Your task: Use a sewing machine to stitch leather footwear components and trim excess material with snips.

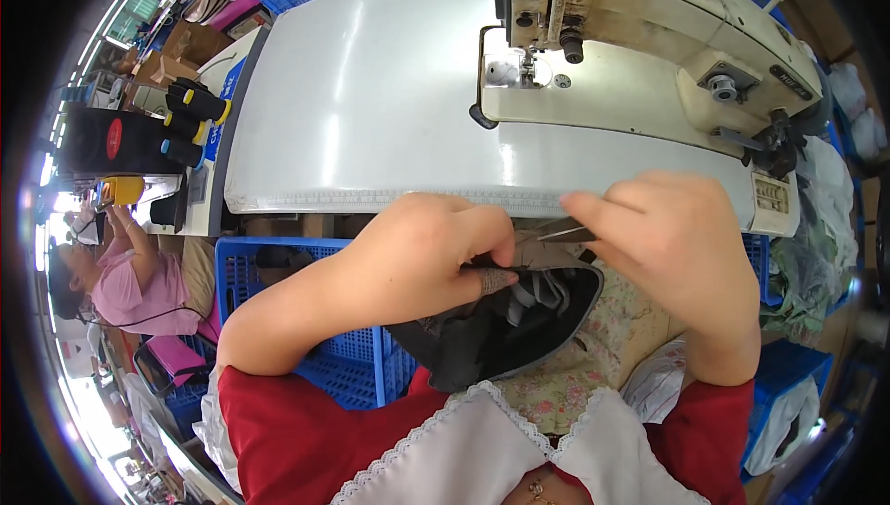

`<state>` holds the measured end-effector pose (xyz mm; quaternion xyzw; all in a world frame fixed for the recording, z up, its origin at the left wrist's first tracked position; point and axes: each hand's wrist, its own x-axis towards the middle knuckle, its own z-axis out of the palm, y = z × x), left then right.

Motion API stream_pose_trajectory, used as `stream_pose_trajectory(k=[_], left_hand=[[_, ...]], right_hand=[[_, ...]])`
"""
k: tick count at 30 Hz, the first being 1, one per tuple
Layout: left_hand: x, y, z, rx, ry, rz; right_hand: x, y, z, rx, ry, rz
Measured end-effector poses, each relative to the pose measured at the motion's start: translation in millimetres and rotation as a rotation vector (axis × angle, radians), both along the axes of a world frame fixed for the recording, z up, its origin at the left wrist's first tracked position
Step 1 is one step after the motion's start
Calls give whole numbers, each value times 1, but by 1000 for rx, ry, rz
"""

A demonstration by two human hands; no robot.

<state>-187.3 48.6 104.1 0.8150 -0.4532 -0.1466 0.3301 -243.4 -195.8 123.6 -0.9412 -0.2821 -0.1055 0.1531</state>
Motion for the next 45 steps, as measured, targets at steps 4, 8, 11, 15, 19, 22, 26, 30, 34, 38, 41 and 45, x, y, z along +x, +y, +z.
stream_pose_trajectory(k=[4, 8, 11, 15, 19, 22, 26, 30, 34, 38, 41, 45], left_hand=[[-1, 0, 2, -34, -15, -12], [1, -1, 1, -50, -22, -14], [2, -4, 2, -35, 2, -7], [5, -7, 8, -22, -15, -6], [0, -1, 6, -75, -28, -3], [1, 1, -3, -78, -26, -15], [0, 10, -10, -47, 58, -3], [-2, 12, -1, 17, 90, 43], [-5, 25, -10, 35, 131, 105], [-22, 42, -20, 168, 0, 194], [-31, 77, -24, 124, -89, 323], [-44, 165, 24, 153, -236, 795]], right_hand=[[-1, 7, 7, -78, -100, 95], [-1, 10, 9, -151, -72, 124], [0, 11, 8, -157, -82, 128], [1, 11, 10, -157, -116, 163], [-2, 9, 20, -199, -77, 132], [0, -13, 8, -45, -44, 22], [-6, -11, -25, 732, 579, -95], [-24, 10, -67, 774, 564, -166], [-22, 33, -74, 880, 454, -227], [-11, 55, -68, 797, 457, -145], [-2, 66, -74, 986, 583, -118], [4, 49, -85, 1128, 408, -166]])
